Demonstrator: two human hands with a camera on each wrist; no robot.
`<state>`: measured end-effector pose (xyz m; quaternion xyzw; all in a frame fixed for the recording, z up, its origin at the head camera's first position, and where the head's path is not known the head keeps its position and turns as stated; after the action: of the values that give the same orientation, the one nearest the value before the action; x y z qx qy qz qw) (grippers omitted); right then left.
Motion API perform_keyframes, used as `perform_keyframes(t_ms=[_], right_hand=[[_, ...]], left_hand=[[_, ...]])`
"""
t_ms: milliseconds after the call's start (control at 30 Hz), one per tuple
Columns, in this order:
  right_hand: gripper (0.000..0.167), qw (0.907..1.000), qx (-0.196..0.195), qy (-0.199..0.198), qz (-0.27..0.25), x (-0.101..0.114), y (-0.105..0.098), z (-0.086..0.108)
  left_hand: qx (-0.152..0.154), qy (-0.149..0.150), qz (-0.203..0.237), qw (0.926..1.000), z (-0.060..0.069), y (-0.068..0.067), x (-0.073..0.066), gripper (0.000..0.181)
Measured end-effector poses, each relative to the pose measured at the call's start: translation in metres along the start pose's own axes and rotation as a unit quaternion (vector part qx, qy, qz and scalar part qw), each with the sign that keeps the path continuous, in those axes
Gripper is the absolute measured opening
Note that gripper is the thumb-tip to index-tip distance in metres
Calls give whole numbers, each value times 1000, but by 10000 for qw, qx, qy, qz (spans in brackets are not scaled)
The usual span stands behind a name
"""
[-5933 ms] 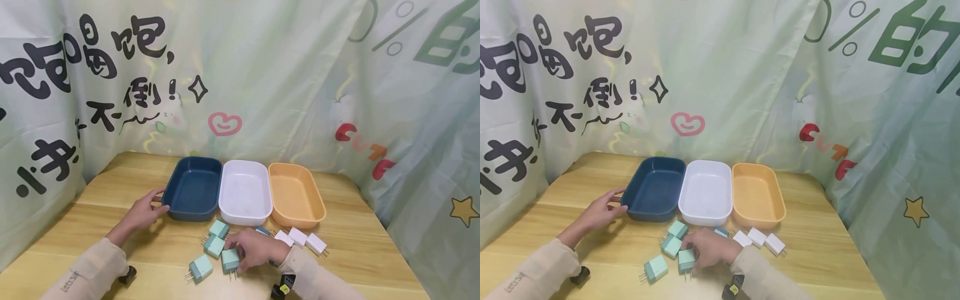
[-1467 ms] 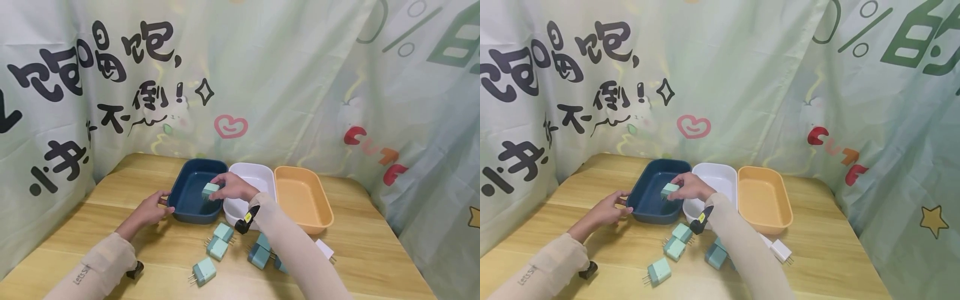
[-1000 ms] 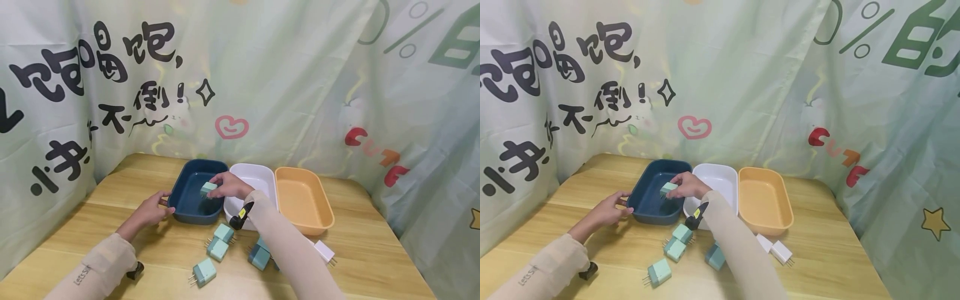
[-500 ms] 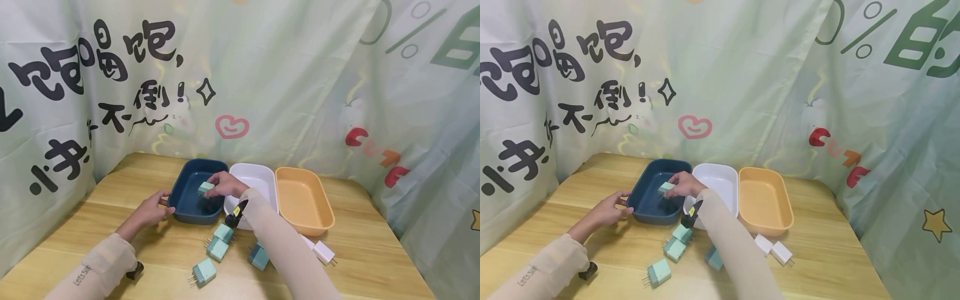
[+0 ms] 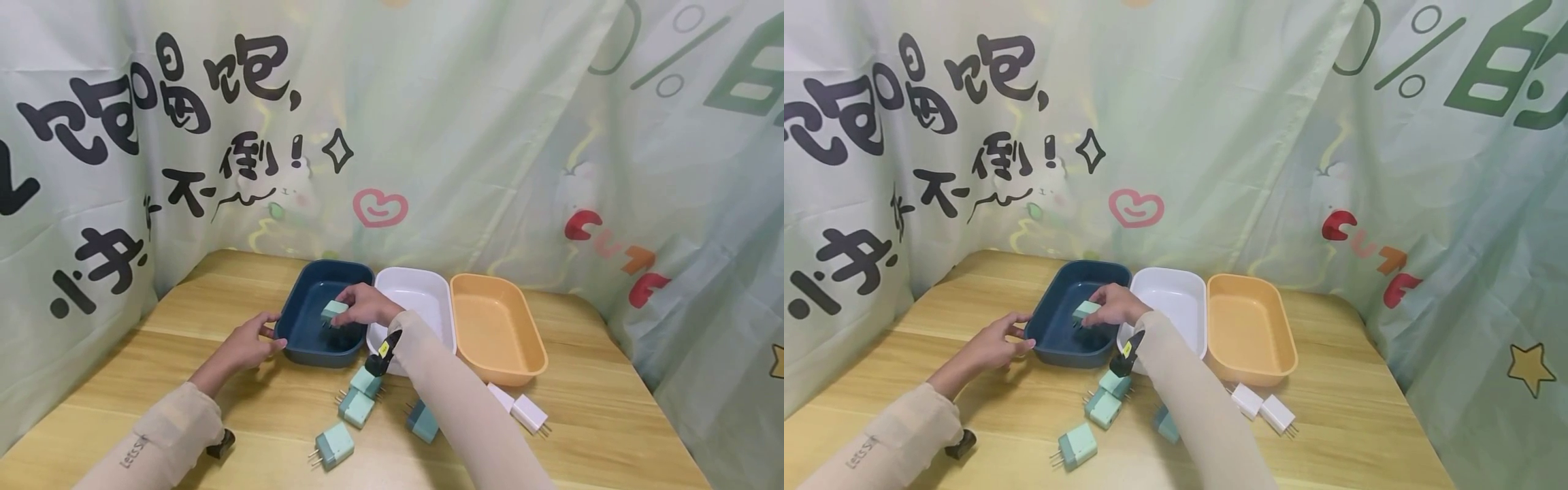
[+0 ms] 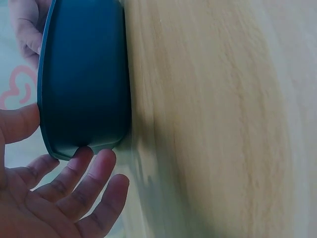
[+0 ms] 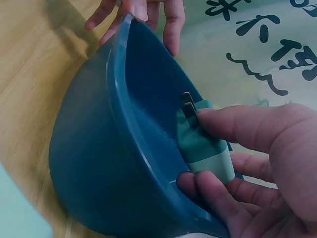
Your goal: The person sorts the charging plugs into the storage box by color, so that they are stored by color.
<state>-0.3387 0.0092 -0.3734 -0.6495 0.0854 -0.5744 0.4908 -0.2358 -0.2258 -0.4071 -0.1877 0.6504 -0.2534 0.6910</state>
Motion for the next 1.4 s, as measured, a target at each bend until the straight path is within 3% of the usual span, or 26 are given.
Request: perform_keyframes(t_ms=[100, 300, 633, 833, 1033, 1400], right_hand=[[42, 9999, -5, -42, -124, -1, 1, 0], [35, 9955, 22, -76, -941, -4, 4, 0], [33, 9953, -100, -286, -918, -4, -3, 11], [23, 9908, -131, -263, -1322, -5, -10, 22], [29, 9819, 134, -436, -1836, -10, -14, 32], [32, 9605, 500, -1334, -2390, -17, -8, 62]], left_hand=[[3, 1, -12, 10000, 0, 0, 0, 63], [-6, -85, -16, 10000, 1, 1, -1, 61], [-1, -192, -16, 9998, 3, 1, -1, 62], [5, -198, -7, 9998, 2, -1, -1, 62], [18, -261, -8, 9997, 1, -1, -4, 62], [67, -285, -7, 9996, 0, 0, -1, 61]])
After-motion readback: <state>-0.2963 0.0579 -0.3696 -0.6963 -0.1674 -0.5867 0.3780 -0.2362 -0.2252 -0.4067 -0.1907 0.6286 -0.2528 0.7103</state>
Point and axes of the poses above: each hand's wrist, its own z-axis away from the middle knuckle, its own y-axis out of the palm, x = y × z, the point moved 1 cm from there along -z, towards the middle knuckle, and after that the axes turned 5 degrees about z, right-handed, at the moved point
